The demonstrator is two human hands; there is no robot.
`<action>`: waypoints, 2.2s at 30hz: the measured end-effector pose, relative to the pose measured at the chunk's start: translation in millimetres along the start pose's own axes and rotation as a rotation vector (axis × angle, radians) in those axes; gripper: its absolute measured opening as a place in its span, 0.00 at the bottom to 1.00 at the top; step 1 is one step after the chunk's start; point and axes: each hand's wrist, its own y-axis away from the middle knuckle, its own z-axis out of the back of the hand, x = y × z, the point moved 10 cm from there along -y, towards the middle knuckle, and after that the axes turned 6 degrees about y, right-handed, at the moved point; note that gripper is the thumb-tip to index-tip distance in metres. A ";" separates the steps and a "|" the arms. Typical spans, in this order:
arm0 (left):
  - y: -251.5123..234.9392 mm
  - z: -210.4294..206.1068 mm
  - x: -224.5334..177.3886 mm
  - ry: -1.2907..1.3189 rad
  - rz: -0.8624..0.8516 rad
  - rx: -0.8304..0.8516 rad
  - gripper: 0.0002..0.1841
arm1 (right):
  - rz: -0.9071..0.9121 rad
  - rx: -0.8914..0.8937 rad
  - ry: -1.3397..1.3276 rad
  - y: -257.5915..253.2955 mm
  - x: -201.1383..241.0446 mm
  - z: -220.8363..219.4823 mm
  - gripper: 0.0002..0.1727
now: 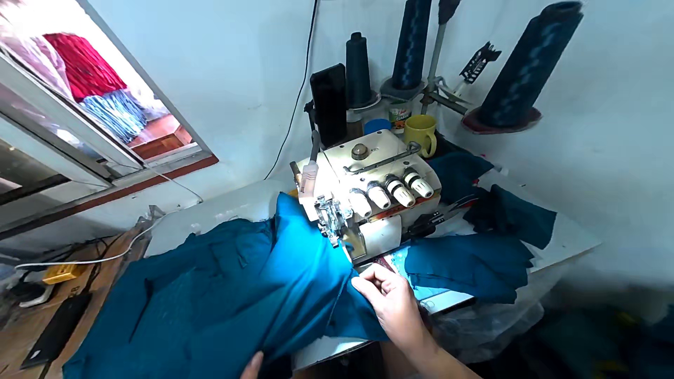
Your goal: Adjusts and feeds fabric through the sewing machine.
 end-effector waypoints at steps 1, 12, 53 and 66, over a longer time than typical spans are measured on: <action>-20.2 -1.9 -8.8 -0.088 -0.069 -0.003 0.05 | -0.002 -0.015 0.007 -4.5 1.2 -1.3 0.06; -120.2 -47.7 45.7 -0.214 0.091 0.100 0.29 | -0.032 -0.064 -0.010 -10.6 -1.4 -6.9 0.07; -104.1 -152.4 46.8 0.030 0.120 0.516 0.27 | -0.213 -0.094 0.020 -32.5 -13.9 -21.2 0.21; -123.5 -159.5 61.7 0.018 0.160 0.491 0.28 | -0.112 -0.179 0.126 -32.6 -7.1 -17.3 0.20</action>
